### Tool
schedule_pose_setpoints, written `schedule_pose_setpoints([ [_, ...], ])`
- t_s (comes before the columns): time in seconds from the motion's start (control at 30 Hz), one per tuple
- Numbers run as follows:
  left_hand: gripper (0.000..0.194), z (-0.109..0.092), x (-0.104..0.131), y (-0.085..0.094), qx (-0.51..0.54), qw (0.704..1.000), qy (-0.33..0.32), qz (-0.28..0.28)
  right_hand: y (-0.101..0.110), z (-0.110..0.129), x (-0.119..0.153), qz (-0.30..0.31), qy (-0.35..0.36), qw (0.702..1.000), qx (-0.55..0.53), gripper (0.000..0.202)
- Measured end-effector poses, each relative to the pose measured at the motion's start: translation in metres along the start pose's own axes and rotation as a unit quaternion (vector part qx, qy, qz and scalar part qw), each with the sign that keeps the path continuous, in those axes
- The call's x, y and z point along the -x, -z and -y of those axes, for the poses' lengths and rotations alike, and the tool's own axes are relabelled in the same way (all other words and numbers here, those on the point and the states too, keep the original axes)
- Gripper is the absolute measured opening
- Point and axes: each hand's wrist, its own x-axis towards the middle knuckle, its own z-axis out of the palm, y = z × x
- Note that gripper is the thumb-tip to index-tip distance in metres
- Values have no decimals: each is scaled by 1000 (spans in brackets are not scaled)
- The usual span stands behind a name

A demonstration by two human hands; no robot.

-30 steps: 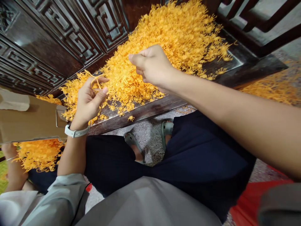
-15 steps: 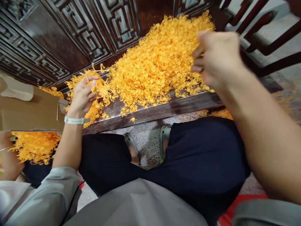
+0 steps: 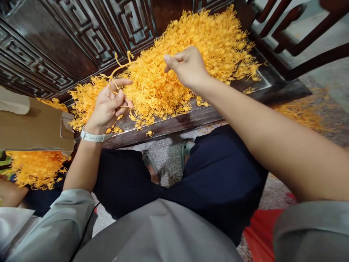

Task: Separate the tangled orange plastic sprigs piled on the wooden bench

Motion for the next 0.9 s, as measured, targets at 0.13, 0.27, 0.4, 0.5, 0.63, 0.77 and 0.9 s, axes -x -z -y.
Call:
schedule_pose_setpoints([
  [0.13, 52, 3, -3, -4, -12, 1000, -13, 13, -5, -11, 4, 37, 19, 999, 32, 47],
  [0.27, 54, 2, -1, -12, 1, 1000, -24, -20, -7, -30, 1, 128, 12, 991, 40, 59],
  [0.4, 41, 13, -2, -26, 22, 997, -16, -75, -21, -41, -2, 188, 64, 980, 19, 56],
  [0.5, 43, 24, -4, -38, 19, 993, -34, -109, -34, -37, 0, 141, 74, 987, 17, 48],
  [0.63, 39, 23, -5, -41, 48, 988, -81, -123, -43, -28, 3, 102, 20, 995, -8, 43],
  [0.77, 29, 11, -10, -23, 86, 985, -59, -138, -39, -24, 5, 175, 3, 984, -42, 29],
  [0.9, 19, 0, -13, -4, 102, 981, -39, -161, -30, -20, 6, 223, -6, 974, -26, 32],
])
